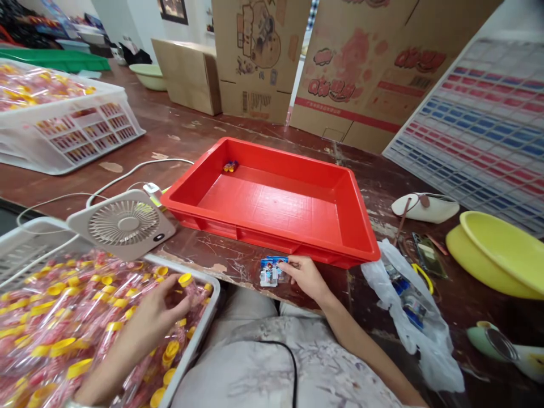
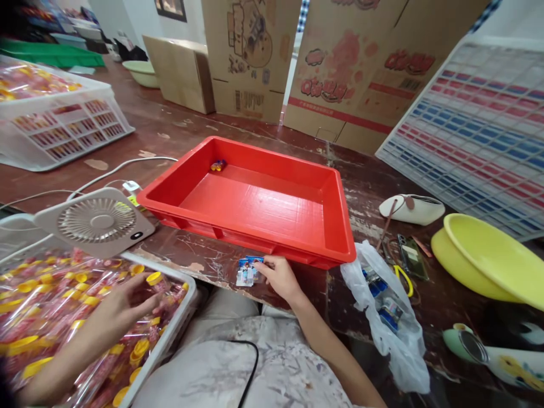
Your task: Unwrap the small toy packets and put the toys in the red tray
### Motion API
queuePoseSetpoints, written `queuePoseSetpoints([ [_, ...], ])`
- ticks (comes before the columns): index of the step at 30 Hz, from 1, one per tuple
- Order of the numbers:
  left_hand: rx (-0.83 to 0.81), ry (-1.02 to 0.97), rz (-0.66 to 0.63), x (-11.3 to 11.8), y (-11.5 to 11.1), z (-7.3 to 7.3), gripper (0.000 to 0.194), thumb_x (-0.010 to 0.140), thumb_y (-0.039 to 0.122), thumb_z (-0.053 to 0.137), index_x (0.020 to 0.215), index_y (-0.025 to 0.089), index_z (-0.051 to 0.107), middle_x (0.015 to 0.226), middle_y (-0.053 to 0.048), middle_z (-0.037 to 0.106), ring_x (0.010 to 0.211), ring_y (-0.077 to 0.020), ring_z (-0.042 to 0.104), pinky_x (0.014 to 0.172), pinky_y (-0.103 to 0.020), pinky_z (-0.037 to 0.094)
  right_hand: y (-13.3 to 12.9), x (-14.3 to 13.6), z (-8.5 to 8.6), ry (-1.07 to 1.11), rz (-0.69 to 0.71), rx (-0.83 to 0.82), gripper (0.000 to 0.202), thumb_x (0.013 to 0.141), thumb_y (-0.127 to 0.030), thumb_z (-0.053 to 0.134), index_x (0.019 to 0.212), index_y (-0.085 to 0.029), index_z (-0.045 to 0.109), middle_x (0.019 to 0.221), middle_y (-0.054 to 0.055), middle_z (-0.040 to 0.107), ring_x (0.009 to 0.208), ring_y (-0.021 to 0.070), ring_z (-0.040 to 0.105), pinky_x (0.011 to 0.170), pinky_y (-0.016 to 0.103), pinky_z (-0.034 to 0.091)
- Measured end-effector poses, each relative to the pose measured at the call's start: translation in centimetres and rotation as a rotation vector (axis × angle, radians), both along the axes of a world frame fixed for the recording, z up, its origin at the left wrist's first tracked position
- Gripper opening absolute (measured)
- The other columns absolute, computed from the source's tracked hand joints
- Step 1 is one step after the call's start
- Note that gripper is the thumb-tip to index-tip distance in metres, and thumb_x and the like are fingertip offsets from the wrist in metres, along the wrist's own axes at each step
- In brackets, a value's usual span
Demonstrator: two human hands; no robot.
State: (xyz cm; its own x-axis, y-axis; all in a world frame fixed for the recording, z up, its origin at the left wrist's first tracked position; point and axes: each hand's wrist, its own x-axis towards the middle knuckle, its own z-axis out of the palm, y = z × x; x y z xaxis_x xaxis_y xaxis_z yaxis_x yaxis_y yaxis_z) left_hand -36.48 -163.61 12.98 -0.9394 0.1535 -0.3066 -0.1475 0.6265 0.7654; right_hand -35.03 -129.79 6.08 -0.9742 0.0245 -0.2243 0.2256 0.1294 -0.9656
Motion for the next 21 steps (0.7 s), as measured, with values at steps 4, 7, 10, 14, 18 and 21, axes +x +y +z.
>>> queuePoseSetpoints([
  [4,0.415,-0.233,0.039,1.7,3.9,0.8,0.055,0.073,0.05,0.078,0.113,0.021,0.053,0.091,-0.003,0.068,0.08,-0.0168,0.062,0.071,-0.024,0.047,-1.4,0.5,1.9,0.037,-0.025,-0.117,0.034,0.074,-0.045,0.073,0.063,-0.014,0.065,0.053,-0.004,0.048,0.05,0.0067,0.039,0.049,0.023,0.025],
  [7,0.597,-0.341,0.072,2.7,6.9,0.6,0.044,0.07,0.041,0.084,0.094,0.019,0.055,0.09,-0.004,0.071,0.085,-0.0145,0.063,0.078,-0.022,0.047,-2.6,0.7,3.2,0.027,-0.1,-0.271,0.035,0.067,-0.042,0.078,0.054,-0.015,0.06,0.049,-0.005,0.045,0.049,0.0064,0.035,0.05,0.023,0.024],
  [10,0.748,-0.406,0.157,3.5,8.7,0.1,0.042,0.067,0.036,0.088,0.092,0.018,0.059,0.092,-0.003,0.072,0.09,-0.0138,0.063,0.083,-0.022,0.048,-3.6,0.8,3.8,0.018,-0.164,-0.382,0.038,0.062,-0.04,0.081,0.051,-0.016,0.055,0.047,-0.005,0.045,0.047,0.0062,0.035,0.049,0.023,0.026],
  [14,0.813,-0.476,0.285,4.3,9.7,0.0,0.049,0.063,0.036,0.09,0.105,0.018,0.07,0.102,-0.004,0.072,0.097,-0.0119,0.062,0.087,-0.018,0.046,-4.7,0.8,4.0,0.048,-0.249,-0.471,0.034,0.062,-0.04,0.084,0.057,-0.015,0.061,0.05,-0.004,0.051,0.047,0.0061,0.037,0.048,0.023,0.029],
  [18,0.869,-0.507,0.291,4.8,10.2,0.5,0.041,0.067,0.037,0.089,0.1,0.021,0.072,0.099,-0.003,0.07,0.096,-0.0123,0.062,0.084,-0.019,0.049,-5.9,0.8,4.0,0.094,-0.302,-0.53,0.033,0.067,-0.04,0.084,0.062,-0.014,0.065,0.055,-0.002,0.056,0.049,0.0061,0.04,0.049,0.023,0.03],
  [21,0.912,-0.491,0.355,5.0,10.7,0.7,0.041,0.066,0.034,0.089,0.099,0.022,0.071,0.099,-0.002,0.07,0.097,-0.0132,0.064,0.083,-0.02,0.051,-6.7,0.9,4.2,0.098,-0.303,-0.603,0.029,0.069,-0.038,0.084,0.067,-0.014,0.068,0.058,-0.002,0.056,0.05,0.0054,0.038,0.05,0.022,0.029],
])
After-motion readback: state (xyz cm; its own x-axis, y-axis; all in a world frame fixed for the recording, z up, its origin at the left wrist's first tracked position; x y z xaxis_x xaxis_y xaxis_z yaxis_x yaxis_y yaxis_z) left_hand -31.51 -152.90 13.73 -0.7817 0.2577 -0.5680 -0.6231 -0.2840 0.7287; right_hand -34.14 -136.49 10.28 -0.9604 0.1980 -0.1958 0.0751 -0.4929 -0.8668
